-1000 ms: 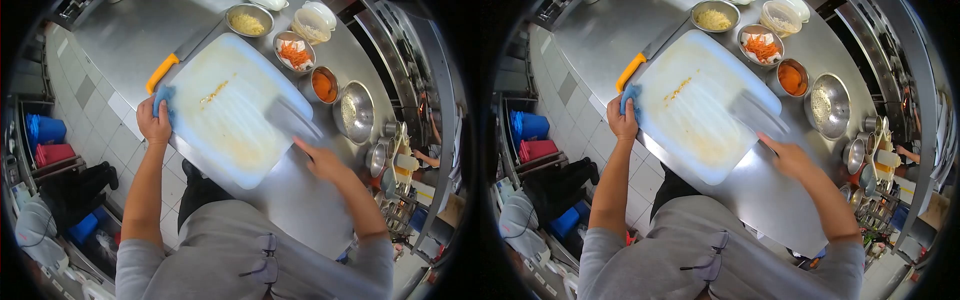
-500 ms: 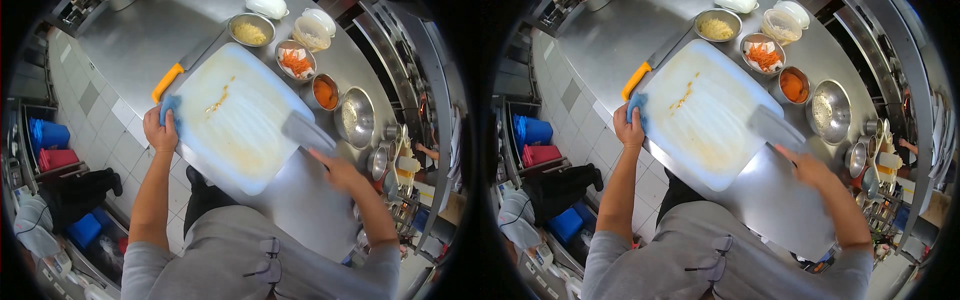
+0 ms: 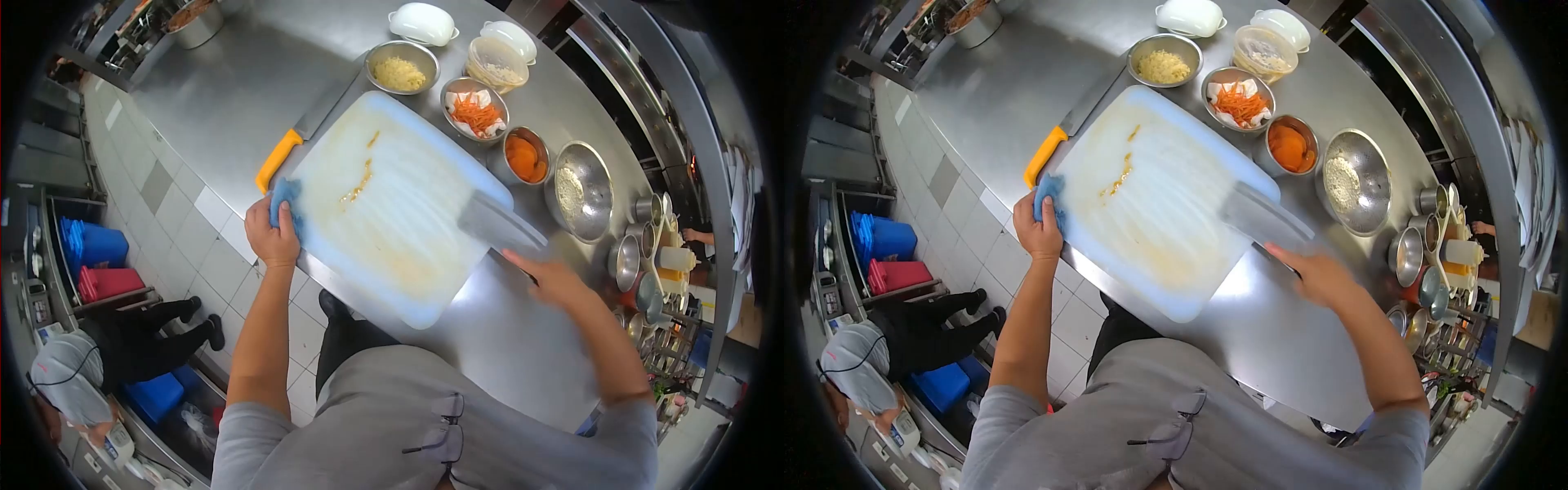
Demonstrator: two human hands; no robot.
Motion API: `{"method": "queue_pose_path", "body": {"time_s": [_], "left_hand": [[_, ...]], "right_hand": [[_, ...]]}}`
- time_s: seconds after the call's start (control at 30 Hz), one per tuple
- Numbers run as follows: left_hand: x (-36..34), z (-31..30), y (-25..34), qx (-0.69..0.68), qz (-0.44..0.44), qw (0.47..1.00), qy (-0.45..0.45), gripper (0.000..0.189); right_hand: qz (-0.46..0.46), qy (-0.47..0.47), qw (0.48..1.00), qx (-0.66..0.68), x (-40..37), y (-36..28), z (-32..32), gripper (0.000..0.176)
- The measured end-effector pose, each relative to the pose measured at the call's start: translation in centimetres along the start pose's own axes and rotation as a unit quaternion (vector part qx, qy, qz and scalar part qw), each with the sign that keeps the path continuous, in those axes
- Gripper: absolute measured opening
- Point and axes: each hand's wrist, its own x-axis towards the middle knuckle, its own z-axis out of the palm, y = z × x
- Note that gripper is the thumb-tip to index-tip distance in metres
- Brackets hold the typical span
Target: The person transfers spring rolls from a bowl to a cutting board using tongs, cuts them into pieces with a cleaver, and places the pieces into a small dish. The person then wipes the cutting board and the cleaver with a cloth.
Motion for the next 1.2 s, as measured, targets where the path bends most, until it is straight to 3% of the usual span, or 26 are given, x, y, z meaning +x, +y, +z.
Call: {"method": "queue_pose_path", "body": {"time_s": [0.13, 0.17, 0.23, 0.33, 0.43, 0.57, 0.67, 0.73, 0.8, 0.87, 0.9, 0.97, 1.07, 1.13, 1.2], "left_hand": [[-0.1, 0.0, 0.0, 0.006, 0.006, 1.0, -0.006, 0.029], [-0.2, -0.1, 0.0, 0.005, 0.003, 1.0, -0.005, 0.03], [-0.2, 0.0, -0.2, 0.004, 0.006, 1.0, -0.008, 0.03], [-0.4, -0.5, -0.3, 0.001, 0.001, 1.0, -0.01, 0.03], [-0.4, -0.5, 0.1, -0.005, -0.011, 1.0, -0.008, 0.031], [-0.2, -0.1, -0.4, -0.011, -0.007, 1.0, 0.003, 0.031], [-0.2, -0.1, -0.3, -0.01, 0.006, 1.0, 0.008, 0.031], [-0.1, -0.1, -0.3, -0.003, 0.004, 1.0, 0.008, 0.031], [-0.2, -0.4, 0.1, 0.0, -0.004, 1.0, 0.005, 0.03], [-0.2, -0.7, 0.3, 0.001, -0.005, 1.0, 0.004, 0.031], [-0.2, -0.6, 0.1, -0.003, -0.002, 1.0, 0.002, 0.031], [-0.8, -0.8, -0.2, -0.003, -0.009, 1.0, 0.006, 0.03], [-0.4, -0.8, -0.3, -0.001, -0.01, 1.0, 0.008, 0.029], [-0.4, -0.6, -0.4, -0.015, -0.009, 1.0, 0.008, 0.03], [-0.1, -0.6, -1.0, -0.02, -0.008, 1.0, 0.013, 0.031]], "right_hand": [[-0.037, 0.039, 0.998, 0.016, 4.5, -0.7, -1.6, 0.098], [-0.054, 0.066, 0.996, 0.024, 7.5, -2.8, -3.0, 0.1], [-0.011, 0.019, 0.999, 0.039, 11.7, -8.2, -7.3, 0.098], [-0.072, 0.059, 0.995, 0.047, 16.2, -8.9, -7.9, 0.097], [-0.041, 0.052, 0.997, 0.029, 11.4, -6.7, -4.4, 0.097], [0.023, -0.03, 0.999, 0.012, 0.7, -3.3, 0.9, 0.096], [0.002, 0.003, 1.0, 0.0, 1.0, -4.2, 1.8, 0.098], [-0.085, 0.109, 0.99, 0.001, 6.9, -4.5, 1.6, 0.098], [-0.015, 0.026, 0.998, 0.06, 10.9, -10.5, -4.4, 0.096], [-0.026, 0.037, 0.997, 0.06, 14.9, -12.9, -6.0, 0.096], [-0.023, 0.036, 0.998, 0.055, 15.2, -12.7, -4.5, 0.096], [-0.078, 0.139, 0.983, 0.086, 15.5, -12.1, -0.7, 0.096], [0.064, 0.094, 0.989, 0.091, 6.0, -14.1, 8.4, 0.094], [0.041, 0.101, 0.989, 0.095, -1.2, -14.0, 15.0, 0.098], [0.062, 0.073, 0.988, 0.123, -6.7, -16.2, 17.6, 0.098]]}}
